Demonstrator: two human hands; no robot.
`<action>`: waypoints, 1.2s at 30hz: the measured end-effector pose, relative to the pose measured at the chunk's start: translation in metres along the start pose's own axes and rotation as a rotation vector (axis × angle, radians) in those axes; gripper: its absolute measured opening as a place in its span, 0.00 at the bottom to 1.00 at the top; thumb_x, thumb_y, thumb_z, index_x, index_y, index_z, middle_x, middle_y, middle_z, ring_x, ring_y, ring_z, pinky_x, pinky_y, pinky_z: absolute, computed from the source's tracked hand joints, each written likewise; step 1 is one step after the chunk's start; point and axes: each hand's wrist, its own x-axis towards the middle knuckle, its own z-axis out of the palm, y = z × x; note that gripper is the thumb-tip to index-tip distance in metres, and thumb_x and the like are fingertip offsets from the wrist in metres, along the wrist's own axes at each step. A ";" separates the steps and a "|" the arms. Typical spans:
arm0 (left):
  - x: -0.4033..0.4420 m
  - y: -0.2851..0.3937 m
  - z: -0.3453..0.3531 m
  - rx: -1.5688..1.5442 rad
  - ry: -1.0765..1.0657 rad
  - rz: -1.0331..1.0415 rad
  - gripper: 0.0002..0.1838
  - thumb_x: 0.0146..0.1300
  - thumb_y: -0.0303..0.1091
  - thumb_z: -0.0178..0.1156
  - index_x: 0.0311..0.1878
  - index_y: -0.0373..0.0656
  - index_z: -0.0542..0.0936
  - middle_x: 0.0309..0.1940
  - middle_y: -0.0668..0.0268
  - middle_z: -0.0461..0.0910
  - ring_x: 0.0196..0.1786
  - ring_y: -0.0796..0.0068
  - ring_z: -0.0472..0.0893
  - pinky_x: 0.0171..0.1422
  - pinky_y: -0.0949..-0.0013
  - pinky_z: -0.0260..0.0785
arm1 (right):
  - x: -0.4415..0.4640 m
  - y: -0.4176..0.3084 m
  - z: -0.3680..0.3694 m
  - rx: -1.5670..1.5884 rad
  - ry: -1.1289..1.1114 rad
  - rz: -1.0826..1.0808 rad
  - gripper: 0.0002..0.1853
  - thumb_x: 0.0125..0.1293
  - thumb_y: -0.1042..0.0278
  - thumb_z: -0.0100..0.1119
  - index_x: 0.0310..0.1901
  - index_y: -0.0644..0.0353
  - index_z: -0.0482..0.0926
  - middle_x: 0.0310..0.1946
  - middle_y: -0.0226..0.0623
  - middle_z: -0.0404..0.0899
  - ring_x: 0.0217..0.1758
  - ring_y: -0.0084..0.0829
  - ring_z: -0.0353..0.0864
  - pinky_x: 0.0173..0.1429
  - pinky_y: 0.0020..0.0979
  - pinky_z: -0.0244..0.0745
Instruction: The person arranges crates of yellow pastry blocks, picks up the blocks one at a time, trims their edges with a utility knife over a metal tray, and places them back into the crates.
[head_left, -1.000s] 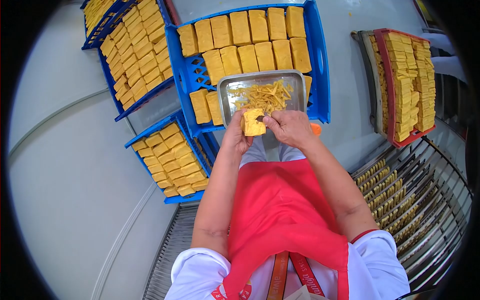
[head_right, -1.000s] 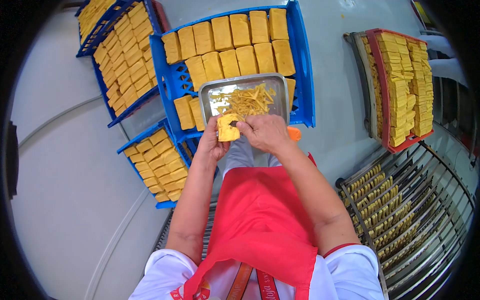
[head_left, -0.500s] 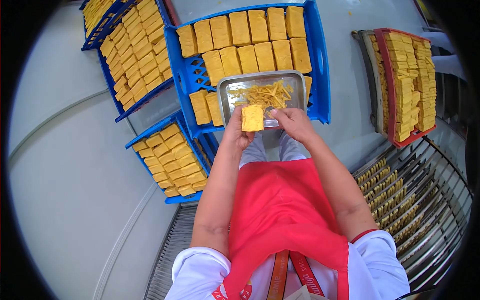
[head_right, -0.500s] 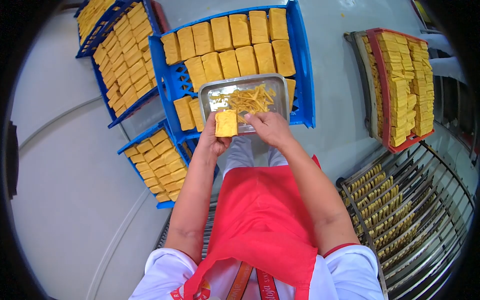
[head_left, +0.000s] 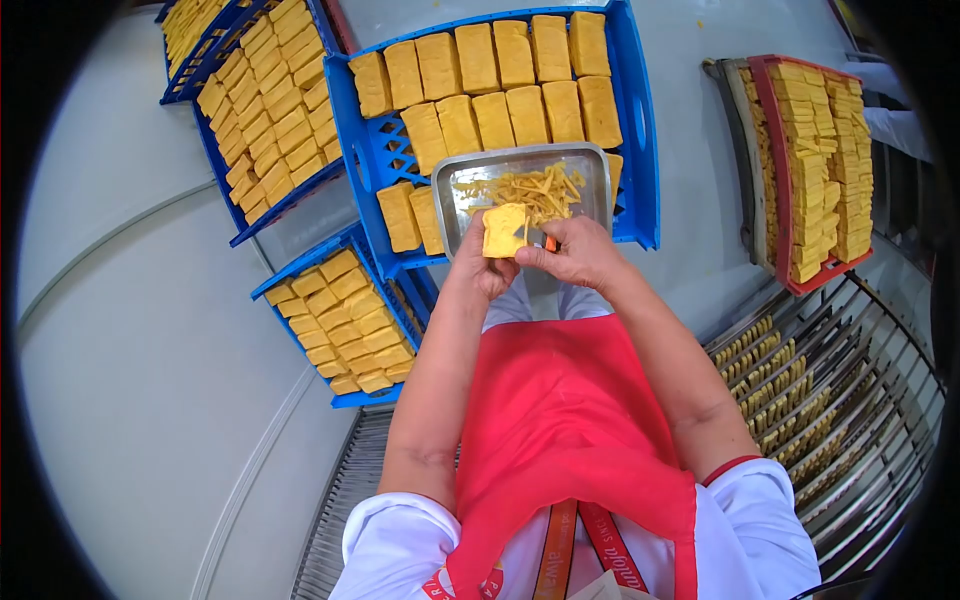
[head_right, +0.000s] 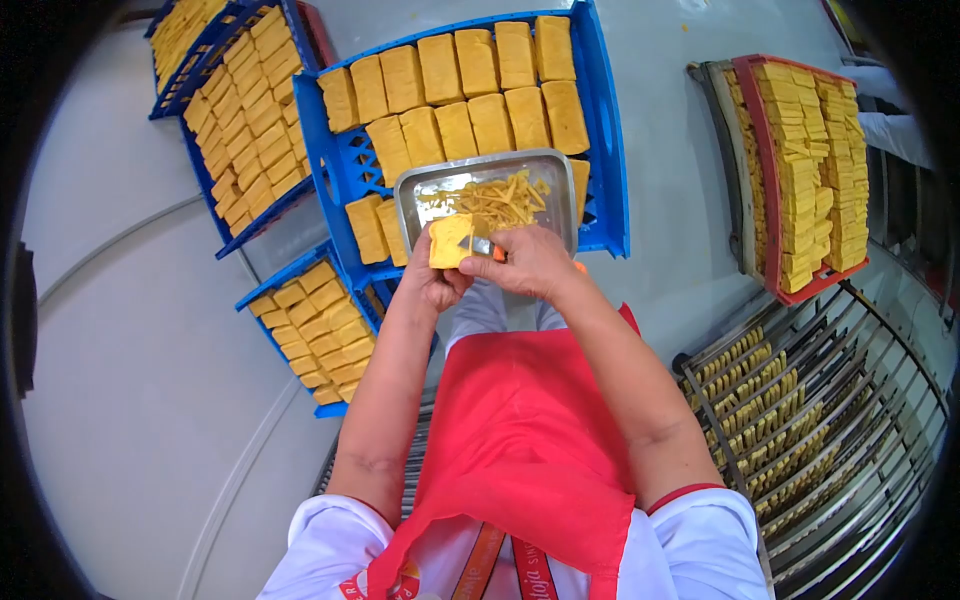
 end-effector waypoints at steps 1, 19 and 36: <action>0.004 0.002 -0.005 0.004 -0.033 -0.012 0.20 0.65 0.54 0.59 0.47 0.47 0.80 0.31 0.69 0.83 0.23 0.78 0.82 0.11 0.83 0.68 | 0.001 -0.001 0.001 0.029 -0.052 0.029 0.37 0.49 0.24 0.67 0.25 0.61 0.79 0.22 0.48 0.80 0.31 0.51 0.81 0.36 0.46 0.73; 0.062 0.179 -0.046 2.081 1.295 1.054 0.44 0.58 0.45 0.69 0.76 0.52 0.59 0.57 0.47 0.72 0.54 0.46 0.77 0.59 0.50 0.73 | 0.014 0.041 0.030 -0.172 0.233 0.304 0.24 0.63 0.47 0.60 0.45 0.63 0.78 0.39 0.52 0.84 0.47 0.54 0.83 0.50 0.49 0.76; 0.111 0.191 -0.012 1.602 0.786 0.814 0.49 0.39 0.43 0.79 0.64 0.31 0.68 0.56 0.45 0.80 0.58 0.53 0.81 0.62 0.61 0.75 | 0.009 0.071 0.040 -0.030 0.177 0.540 0.22 0.74 0.52 0.44 0.48 0.66 0.75 0.42 0.60 0.82 0.49 0.59 0.81 0.55 0.54 0.73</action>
